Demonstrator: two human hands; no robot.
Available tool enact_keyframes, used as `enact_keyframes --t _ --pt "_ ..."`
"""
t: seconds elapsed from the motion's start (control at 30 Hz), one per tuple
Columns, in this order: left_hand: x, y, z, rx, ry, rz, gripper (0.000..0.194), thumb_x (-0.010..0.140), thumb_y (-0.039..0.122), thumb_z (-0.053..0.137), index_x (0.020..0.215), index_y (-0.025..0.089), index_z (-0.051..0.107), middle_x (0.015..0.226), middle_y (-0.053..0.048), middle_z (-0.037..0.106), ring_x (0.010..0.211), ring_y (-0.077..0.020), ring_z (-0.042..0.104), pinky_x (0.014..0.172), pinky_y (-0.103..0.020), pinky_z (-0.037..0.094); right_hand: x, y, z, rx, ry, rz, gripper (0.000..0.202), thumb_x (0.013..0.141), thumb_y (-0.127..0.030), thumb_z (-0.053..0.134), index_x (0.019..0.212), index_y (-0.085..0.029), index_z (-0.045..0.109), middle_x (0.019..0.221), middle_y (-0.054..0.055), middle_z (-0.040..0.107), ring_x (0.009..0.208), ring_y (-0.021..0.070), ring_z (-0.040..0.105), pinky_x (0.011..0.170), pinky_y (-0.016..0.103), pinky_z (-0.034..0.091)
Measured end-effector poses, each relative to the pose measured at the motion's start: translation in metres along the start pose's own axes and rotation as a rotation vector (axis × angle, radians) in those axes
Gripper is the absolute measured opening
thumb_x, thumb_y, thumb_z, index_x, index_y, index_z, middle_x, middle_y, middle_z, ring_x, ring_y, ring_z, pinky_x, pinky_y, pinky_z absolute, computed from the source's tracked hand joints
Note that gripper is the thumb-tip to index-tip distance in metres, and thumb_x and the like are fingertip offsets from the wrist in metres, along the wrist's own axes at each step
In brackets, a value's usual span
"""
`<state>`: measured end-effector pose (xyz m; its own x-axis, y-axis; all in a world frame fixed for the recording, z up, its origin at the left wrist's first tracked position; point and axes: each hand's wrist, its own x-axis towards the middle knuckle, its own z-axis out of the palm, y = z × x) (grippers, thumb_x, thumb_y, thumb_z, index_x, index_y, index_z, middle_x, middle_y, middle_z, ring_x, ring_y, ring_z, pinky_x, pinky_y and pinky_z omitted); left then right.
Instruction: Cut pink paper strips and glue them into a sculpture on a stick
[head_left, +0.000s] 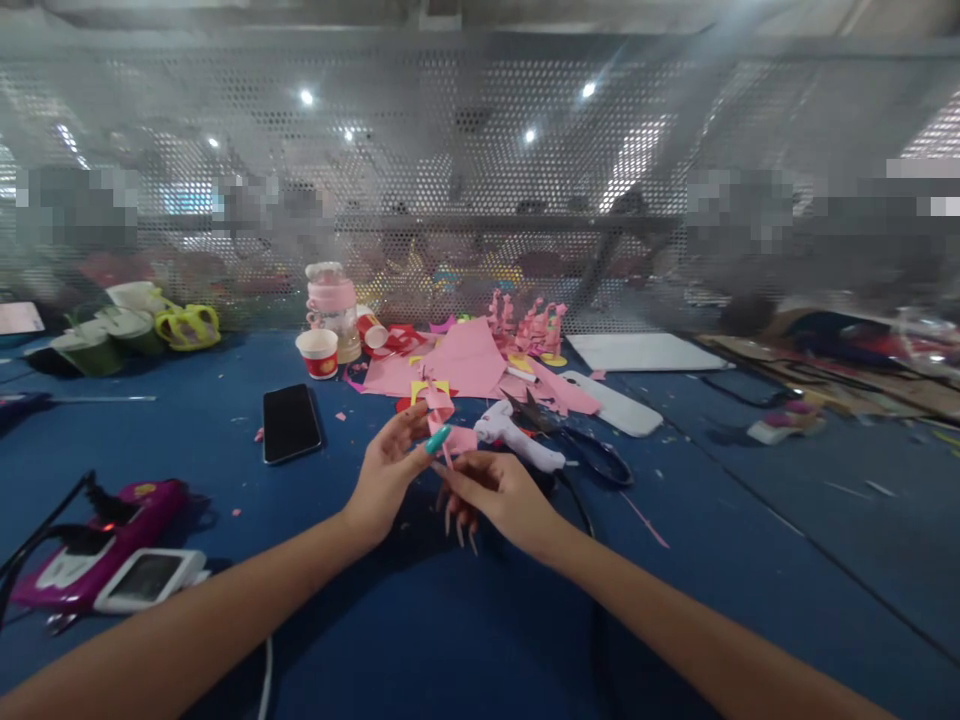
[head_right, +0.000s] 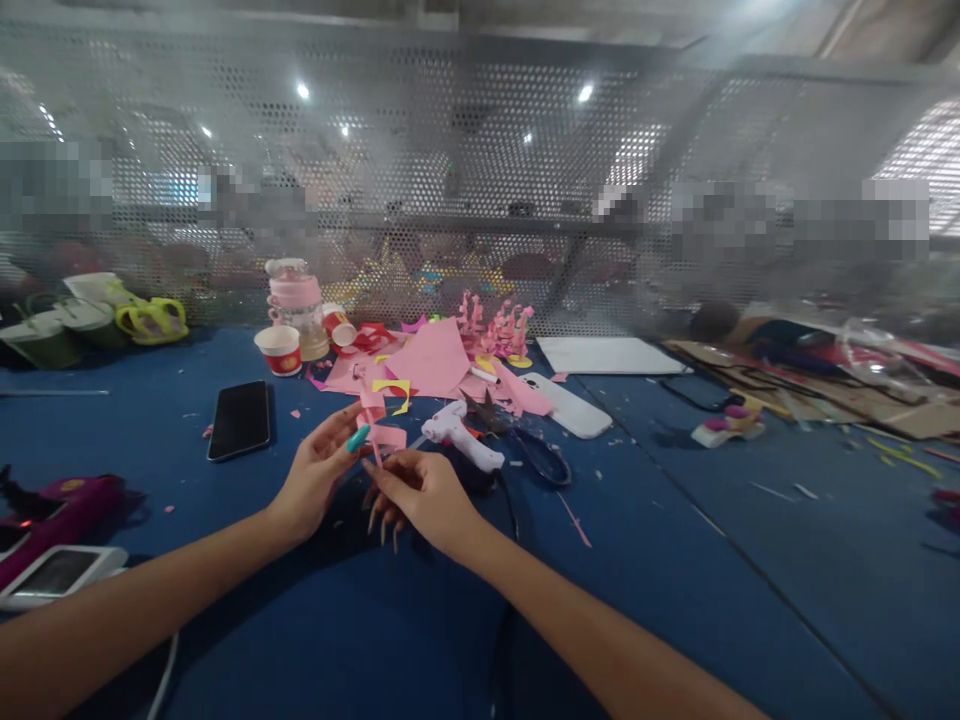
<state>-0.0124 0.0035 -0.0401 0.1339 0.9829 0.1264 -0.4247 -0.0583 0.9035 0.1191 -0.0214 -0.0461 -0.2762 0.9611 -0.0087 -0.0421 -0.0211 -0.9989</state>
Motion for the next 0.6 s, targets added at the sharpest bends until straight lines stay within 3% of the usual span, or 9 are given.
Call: enact_keyframes --t 0.27,0.6 --pt "0.0016 -0.0056 -0.0034 -0.025 -0.019 0.007 0.029 0.059 0.019 0.071 0.086 0.016 0.063 0.089 -0.005 0.067 0.084 -0.0150 0.061 0.075 -0.024 0.045 -0.0053 0.0013 0.0015 -0.122 -0.042 -0.089 0.036 0.067 -0.052 0.056 0.062 -0.017 0.054 0.051 -0.002 0.054 0.041 0.0079 0.049 0.042 0.020 0.042" --pt "-0.0001 -0.0022 -0.0036 0.023 0.004 0.012 0.037 0.054 0.015 0.073 0.089 0.015 0.063 0.090 -0.007 0.068 0.086 -0.0171 0.062 0.077 -0.026 0.046 -0.0026 0.0029 0.0000 -0.132 0.001 -0.051 0.037 0.065 -0.054 0.057 0.062 -0.018 0.052 0.049 -0.002 0.053 0.038 0.0083 0.047 0.039 0.021 0.040"
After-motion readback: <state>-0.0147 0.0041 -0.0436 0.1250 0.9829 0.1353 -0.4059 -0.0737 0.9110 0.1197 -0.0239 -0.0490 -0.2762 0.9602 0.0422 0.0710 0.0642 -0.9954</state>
